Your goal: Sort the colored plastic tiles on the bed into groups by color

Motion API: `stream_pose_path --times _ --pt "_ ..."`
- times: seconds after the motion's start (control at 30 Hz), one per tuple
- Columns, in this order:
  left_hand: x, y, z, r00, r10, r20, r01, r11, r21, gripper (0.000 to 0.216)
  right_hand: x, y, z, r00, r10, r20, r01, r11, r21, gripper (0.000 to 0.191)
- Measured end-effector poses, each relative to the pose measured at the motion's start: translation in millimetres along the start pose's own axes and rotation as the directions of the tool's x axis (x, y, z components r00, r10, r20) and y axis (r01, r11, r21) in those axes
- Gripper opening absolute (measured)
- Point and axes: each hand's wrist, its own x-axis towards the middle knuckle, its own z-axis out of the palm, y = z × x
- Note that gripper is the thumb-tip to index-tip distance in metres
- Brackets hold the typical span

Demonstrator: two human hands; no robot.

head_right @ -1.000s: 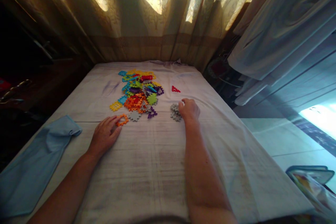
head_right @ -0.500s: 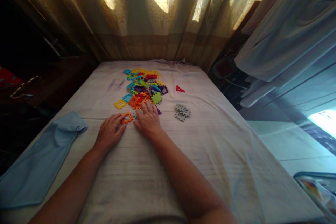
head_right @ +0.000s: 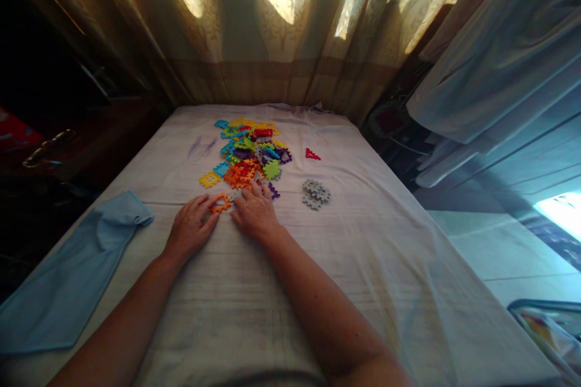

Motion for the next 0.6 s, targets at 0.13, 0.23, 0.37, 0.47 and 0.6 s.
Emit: stream_pose_path --times 0.13,0.23,0.37,0.47,0.6 --pt "0.7 0.1 -0.5 1.0 0.009 0.007 -0.009 1.0 0.001 0.045 0.5 2.7 2.4 1.0 0.025 -0.007 -0.025 0.999 0.048 0.028" --pt "0.9 -0.1 -0.7 1.0 0.012 0.01 -0.012 1.0 0.003 0.044 1.4 4.2 4.4 0.999 0.034 -0.026 -0.032 0.996 0.077 0.022" --pt "0.6 -0.8 0.3 1.0 0.012 0.007 -0.012 1.0 0.012 0.042 1.6 3.6 5.2 0.997 0.03 -0.066 -0.024 0.996 0.089 0.022" --pt "0.3 -1.5 1.3 1.0 0.021 0.002 -0.021 1.0 0.012 0.042 0.7 1.4 3.2 0.997 0.036 -0.063 -0.032 0.997 0.067 0.025" --pt "0.1 -1.7 1.4 1.0 0.026 -0.006 -0.026 1.0 0.0 0.042 -0.4 -3.8 0.1 0.997 0.076 -0.034 -0.075 0.997 0.022 0.027"
